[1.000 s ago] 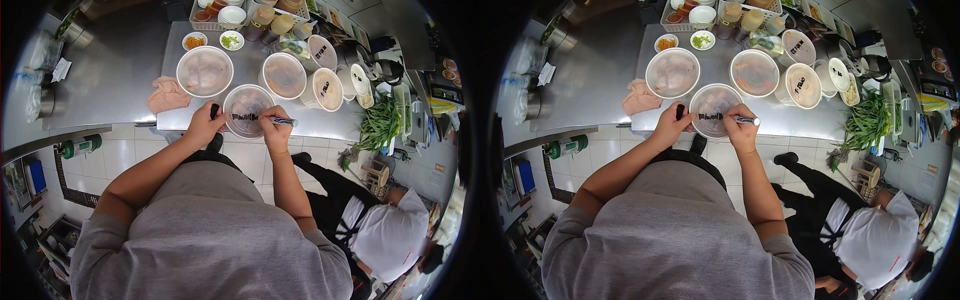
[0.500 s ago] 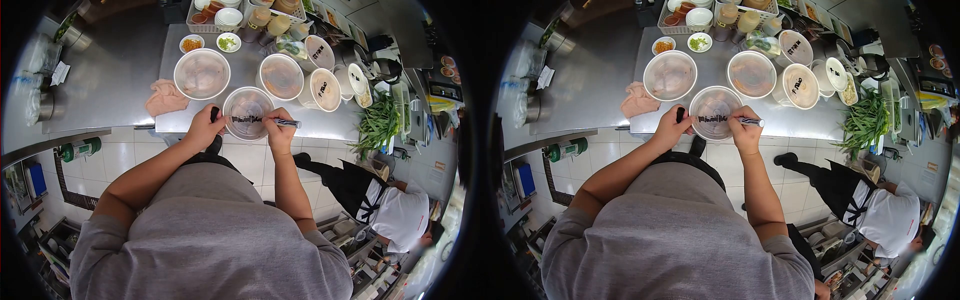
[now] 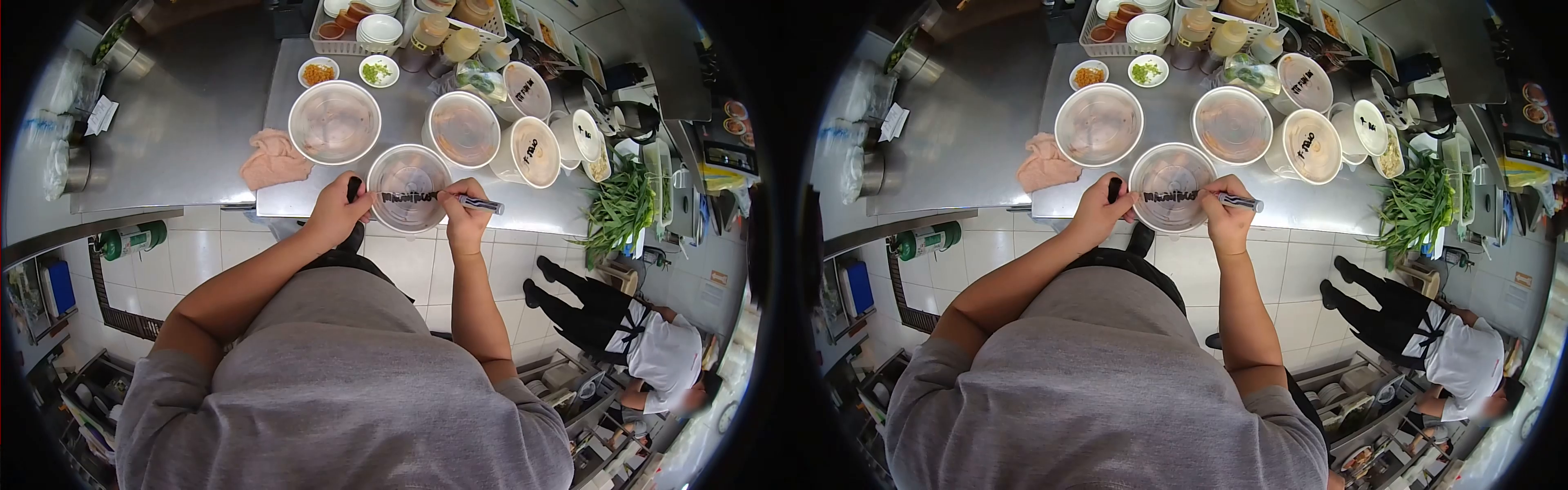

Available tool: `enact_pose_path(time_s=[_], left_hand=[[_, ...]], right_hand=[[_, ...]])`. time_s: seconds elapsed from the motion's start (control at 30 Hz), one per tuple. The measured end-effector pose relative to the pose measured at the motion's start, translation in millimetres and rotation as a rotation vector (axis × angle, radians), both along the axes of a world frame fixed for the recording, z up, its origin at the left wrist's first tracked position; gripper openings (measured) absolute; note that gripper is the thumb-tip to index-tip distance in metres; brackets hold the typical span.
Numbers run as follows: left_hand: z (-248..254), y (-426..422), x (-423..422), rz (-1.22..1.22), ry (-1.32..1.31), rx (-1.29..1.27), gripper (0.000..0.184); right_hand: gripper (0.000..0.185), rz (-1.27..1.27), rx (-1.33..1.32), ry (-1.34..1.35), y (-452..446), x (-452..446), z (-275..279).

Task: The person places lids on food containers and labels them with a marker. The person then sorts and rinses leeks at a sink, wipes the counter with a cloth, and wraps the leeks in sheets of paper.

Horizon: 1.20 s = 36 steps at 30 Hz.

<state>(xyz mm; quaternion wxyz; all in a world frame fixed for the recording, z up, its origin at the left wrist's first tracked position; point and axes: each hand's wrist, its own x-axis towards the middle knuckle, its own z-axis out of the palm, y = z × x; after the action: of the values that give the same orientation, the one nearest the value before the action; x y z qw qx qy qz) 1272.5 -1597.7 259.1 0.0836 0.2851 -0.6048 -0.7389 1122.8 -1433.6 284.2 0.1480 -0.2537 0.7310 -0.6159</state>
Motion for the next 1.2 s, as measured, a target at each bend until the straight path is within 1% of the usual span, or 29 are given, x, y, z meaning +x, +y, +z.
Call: enact_pose_path(time_s=[0.07, 0.13, 0.17, 0.2, 0.23, 0.27, 0.3, 0.33, 0.4, 0.43, 0.5, 0.57, 0.6, 0.67, 0.73, 0.8, 0.93, 1.1, 1.2], left_hand=[[5, -3, 3, -0.009, -0.006, -0.008, 0.019], [15, -11, 10, -0.095, -0.106, -0.006, 0.020], [14, -17, 16, -0.081, -0.100, -0.011, 0.020], [12, -25, 28, -0.031, -0.177, 0.027, 0.021], [9, -35, 40, 0.015, -0.257, 0.066, 0.022], [1, -47, 48, 0.140, -0.245, -0.021, 0.023], [8, -59, 50, 0.296, -0.141, -0.031, 0.024], [1, -79, 51, 0.374, -0.151, -0.117, 0.024], [-13, -104, 39, 0.524, 0.013, -0.108, 0.025], [-6, -105, 38, 0.533, 0.015, -0.109, 0.025], [14, -101, 26, 0.287, -0.208, -0.133, 0.027], [3, -94, 25, 0.272, -0.115, 0.013, 0.029], [2, -95, 26, 0.273, -0.070, 0.096, 0.030], [-3, -100, 27, 0.264, -0.054, 0.127, 0.029], [-5, -102, 26, 0.250, -0.030, 0.165, 0.028], [-5, -104, 26, 0.225, -0.040, 0.237, 0.028], [-5, -102, 26, 0.235, -0.029, 0.245, 0.028], [-5, -99, 25, 0.252, -0.020, 0.273, 0.027], [-3, -99, 25, 0.241, -0.044, 0.256, 0.023]], right_hand=[[0.008, 0.006, 0.016, 0.002, -1, -2, 0], [0.009, -0.090, -0.169, -0.125, -5, -5, -1], [0.010, -0.145, -0.252, -0.261, -5, -10, 4], [0.012, -0.147, -0.296, -0.348, -8, -13, 15], [0.012, -0.108, -0.301, -0.309, -21, -13, 25], [0.013, -0.076, -0.307, -0.271, -37, -12, 35], [0.017, 0.022, -0.280, -0.247, -54, -11, 41], [0.021, 0.120, -0.250, -0.222, -72, -9, 45], [0.020, 0.267, -0.144, -0.152, -113, -1, 46], [0.018, 0.310, -0.119, -0.172, -135, 2, 38], [0.016, 0.373, -0.093, -0.186, -162, 1, 26], [0.014, 0.562, 0.007, -0.104, -179, 0, 18], [0.014, 0.579, 0.007, -0.104, -182, 2, 14], [0.014, 0.640, 0.060, -0.142, -183, 2, 7], [0.014, 0.642, 0.046, -0.163, -184, 5, 9], [0.014, 0.647, 0.074, -0.111, -184, 4, 8], [0.013, 0.701, 0.118, -0.158, -181, 0, 7], [0.011, 0.596, 0.023, -0.144, -184, 5, 7], [0.012, 0.623, 0.033, -0.135, -183, 2, 6]])
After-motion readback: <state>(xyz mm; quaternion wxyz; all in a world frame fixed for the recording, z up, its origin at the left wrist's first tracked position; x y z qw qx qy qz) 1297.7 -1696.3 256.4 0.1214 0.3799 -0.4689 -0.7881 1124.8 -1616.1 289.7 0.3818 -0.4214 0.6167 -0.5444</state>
